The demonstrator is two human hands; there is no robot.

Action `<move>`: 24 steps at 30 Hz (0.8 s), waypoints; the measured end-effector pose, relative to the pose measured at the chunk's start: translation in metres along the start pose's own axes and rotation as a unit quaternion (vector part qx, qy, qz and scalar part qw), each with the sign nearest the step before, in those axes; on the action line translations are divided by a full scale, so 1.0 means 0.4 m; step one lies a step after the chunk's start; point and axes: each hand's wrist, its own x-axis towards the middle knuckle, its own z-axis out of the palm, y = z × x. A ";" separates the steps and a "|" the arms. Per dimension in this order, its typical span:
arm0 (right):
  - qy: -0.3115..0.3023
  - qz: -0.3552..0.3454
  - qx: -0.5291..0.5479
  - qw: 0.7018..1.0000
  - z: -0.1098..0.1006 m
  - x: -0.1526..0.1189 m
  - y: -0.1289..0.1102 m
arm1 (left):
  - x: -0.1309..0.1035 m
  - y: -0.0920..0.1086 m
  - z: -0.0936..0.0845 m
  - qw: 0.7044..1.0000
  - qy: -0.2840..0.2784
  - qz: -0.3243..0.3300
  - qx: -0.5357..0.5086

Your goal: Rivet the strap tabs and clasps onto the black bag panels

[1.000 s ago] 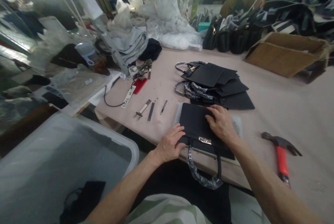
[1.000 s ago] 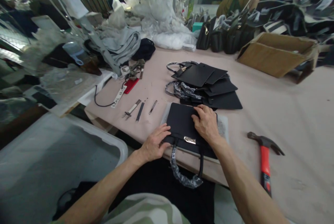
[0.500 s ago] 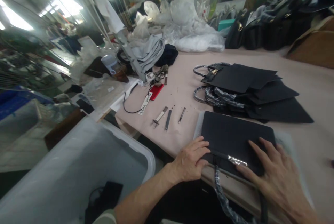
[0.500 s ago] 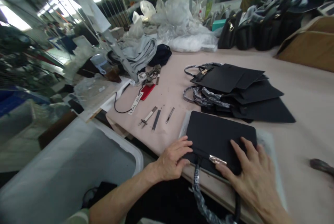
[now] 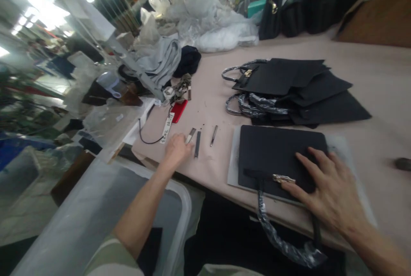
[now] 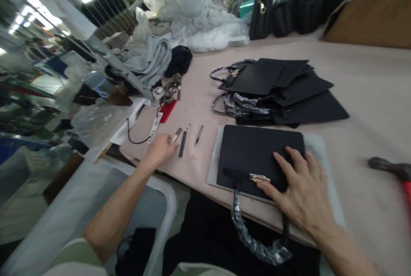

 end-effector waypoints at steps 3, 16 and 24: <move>-0.024 -0.017 -0.036 0.999 -0.008 -0.005 0.000 | 0.069 -0.030 -0.008 0.990 -0.124 -0.024 0.068; -0.033 -0.025 -0.030 0.999 -0.018 -0.008 -0.001 | 0.001 -0.019 0.005 0.852 -0.152 0.004 -0.502; -0.031 -0.022 -0.033 0.999 -0.019 -0.006 -0.007 | -0.151 0.216 0.088 0.737 -0.098 0.135 -0.655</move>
